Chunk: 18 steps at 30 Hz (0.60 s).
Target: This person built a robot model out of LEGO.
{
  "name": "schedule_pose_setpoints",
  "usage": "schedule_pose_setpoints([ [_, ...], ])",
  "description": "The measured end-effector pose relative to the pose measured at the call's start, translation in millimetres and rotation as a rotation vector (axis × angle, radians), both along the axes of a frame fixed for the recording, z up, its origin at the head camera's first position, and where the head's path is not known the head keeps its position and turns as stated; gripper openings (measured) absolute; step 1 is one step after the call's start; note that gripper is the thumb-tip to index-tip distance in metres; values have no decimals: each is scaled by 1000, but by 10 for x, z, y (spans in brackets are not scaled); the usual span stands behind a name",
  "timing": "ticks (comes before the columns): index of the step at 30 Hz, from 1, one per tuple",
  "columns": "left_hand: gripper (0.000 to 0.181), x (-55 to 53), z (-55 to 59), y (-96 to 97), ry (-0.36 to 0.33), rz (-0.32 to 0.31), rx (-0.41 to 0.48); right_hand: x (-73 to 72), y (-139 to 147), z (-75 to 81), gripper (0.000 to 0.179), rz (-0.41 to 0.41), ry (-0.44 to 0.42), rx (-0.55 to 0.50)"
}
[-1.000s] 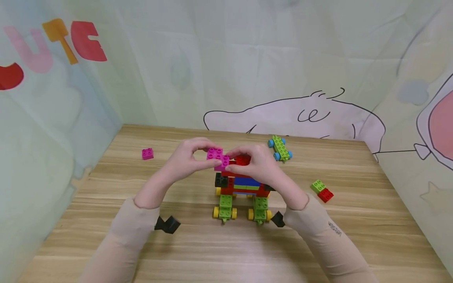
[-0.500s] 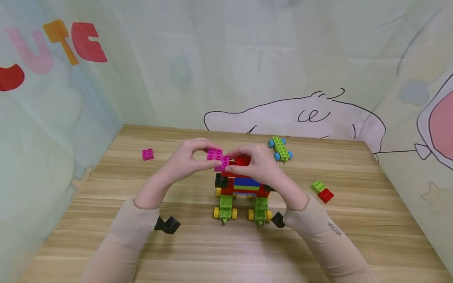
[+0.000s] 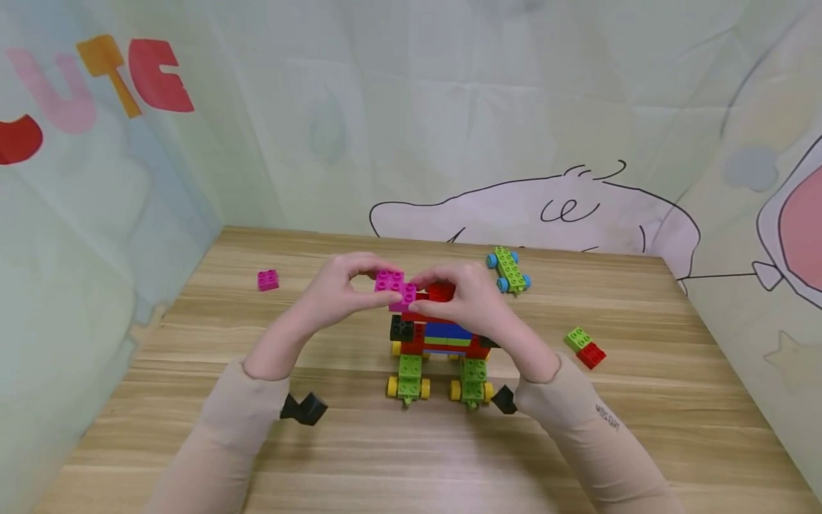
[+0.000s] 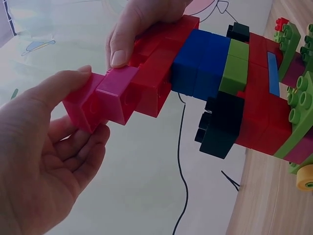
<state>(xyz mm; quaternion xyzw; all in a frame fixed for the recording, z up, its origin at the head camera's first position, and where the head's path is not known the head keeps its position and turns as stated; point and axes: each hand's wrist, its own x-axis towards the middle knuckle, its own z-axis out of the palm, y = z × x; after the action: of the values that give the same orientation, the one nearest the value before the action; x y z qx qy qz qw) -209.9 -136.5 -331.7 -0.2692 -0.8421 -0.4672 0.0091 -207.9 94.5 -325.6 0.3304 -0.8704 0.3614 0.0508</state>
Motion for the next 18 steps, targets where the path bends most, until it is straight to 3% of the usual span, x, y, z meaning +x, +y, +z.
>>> schedule_pose_setpoints([
  [15, 44, 50, -90, 20, 96, -8, 28, -1, 1, 16, 30, 3, -38, -4],
  [18, 42, 50, -101, 4, 87, -6, 26, 3, -1, 23, 30, 1, -48, -5],
])
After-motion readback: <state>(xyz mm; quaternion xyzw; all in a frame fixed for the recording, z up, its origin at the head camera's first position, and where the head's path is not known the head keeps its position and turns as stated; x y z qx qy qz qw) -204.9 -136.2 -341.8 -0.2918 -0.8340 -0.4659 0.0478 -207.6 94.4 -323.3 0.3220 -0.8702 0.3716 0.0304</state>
